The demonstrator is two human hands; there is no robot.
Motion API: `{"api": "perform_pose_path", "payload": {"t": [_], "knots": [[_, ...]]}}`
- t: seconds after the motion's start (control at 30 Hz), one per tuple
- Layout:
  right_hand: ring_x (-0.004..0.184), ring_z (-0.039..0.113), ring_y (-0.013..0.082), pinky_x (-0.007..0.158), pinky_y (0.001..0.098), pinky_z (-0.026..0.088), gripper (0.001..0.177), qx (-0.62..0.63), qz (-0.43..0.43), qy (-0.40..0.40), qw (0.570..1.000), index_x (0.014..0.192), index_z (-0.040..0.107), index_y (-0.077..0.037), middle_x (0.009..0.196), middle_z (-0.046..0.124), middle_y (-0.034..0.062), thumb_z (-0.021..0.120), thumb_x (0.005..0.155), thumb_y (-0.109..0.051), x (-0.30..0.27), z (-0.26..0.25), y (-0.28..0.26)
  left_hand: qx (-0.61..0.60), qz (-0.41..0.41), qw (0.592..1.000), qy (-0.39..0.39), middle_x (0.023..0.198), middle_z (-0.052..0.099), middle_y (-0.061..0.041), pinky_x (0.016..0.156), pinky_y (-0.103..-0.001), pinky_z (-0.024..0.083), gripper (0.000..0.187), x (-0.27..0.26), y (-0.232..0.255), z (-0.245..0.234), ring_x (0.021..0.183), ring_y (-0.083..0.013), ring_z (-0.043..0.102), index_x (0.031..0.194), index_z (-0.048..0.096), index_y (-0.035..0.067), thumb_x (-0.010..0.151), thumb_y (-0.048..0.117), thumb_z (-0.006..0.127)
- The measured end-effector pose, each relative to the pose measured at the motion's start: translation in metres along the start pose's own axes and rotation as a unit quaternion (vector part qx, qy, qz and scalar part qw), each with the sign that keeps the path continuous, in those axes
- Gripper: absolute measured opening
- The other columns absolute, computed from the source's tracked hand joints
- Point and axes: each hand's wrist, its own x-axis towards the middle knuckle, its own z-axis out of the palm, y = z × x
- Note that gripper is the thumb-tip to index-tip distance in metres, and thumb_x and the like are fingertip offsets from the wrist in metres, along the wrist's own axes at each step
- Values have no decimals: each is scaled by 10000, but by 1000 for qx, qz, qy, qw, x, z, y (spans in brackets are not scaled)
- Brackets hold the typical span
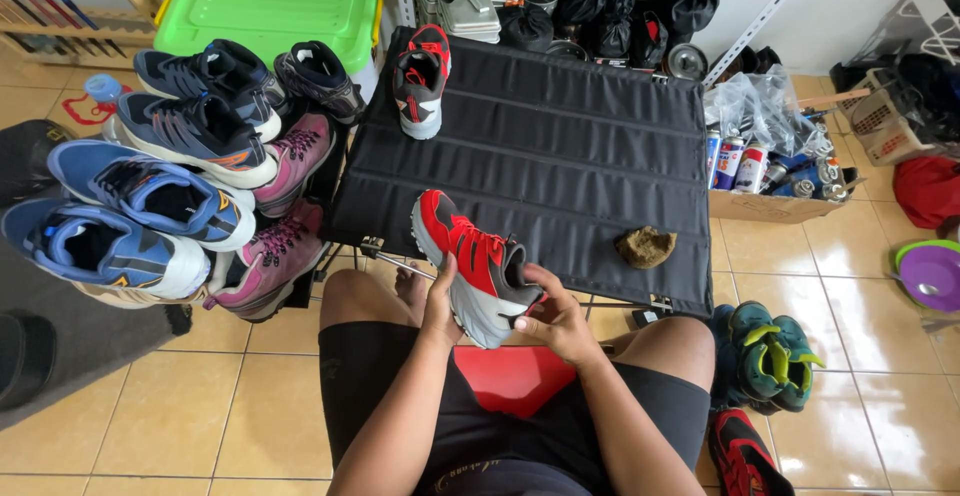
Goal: Cleaning a red sneaker by brushing the sole and sides to remove dirt.
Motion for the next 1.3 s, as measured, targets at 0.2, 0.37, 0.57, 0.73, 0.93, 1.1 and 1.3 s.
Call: {"api": "perform_pose_path", "payload": {"t": [0.2,0.37,0.57,0.73,0.93,1.1,1.3], "knots": [[1165,669,318,911,442,625,835,-88,100,33,990,1343,679,-125,1235,708,220,998,583,14,-8,11,-14,-3,-29,999,-11,1406,627,-140,1104,-430,450,734,-1,-6,4,1262,-302,615,1502,497,193,883,537,691],[828,658,203,737,351,603,560,-46,26,51,997,1007,691,-30,858,696,121,984,551,112,-4,14,-12,16,-58,998,-8,1439,602,-129,1138,-437,411,757,1,4,28,1311,-307,577,1496,516,159,877,561,685],[766,636,142,689,286,580,473,-97,-26,108,989,981,678,-48,812,676,66,967,626,72,20,0,-4,134,-53,989,-31,1501,532,-136,1180,-481,349,837,34,2,36,1389,-325,487,1524,472,144,849,557,746],[724,661,135,670,275,609,473,-174,-9,174,969,1019,657,-81,837,659,60,964,667,-6,53,19,-44,255,15,965,-58,1493,515,-214,1110,-555,424,763,97,-14,6,1346,-418,510,1491,513,104,920,570,710],[662,685,162,619,290,634,523,-242,38,215,945,1094,634,-138,816,655,62,966,694,-86,122,12,-49,170,38,983,-52,1095,681,-155,889,-515,593,602,143,-24,-39,931,-328,711,1391,590,70,921,408,755],[915,737,337,759,374,650,530,-397,-21,210,893,1034,645,-124,987,637,110,995,667,-277,193,20,-47,241,84,958,-129,1071,705,-201,792,-374,616,600,183,-42,-67,916,-276,737,1389,560,23,852,140,799],[1190,642,370,1055,486,516,615,-498,-2,196,845,1069,623,-207,1216,639,74,977,640,-470,288,30,-26,259,35,952,-160,1038,644,-305,671,-367,641,620,199,-48,-68,809,-316,743,1383,542,-62,875,157,822]]}}
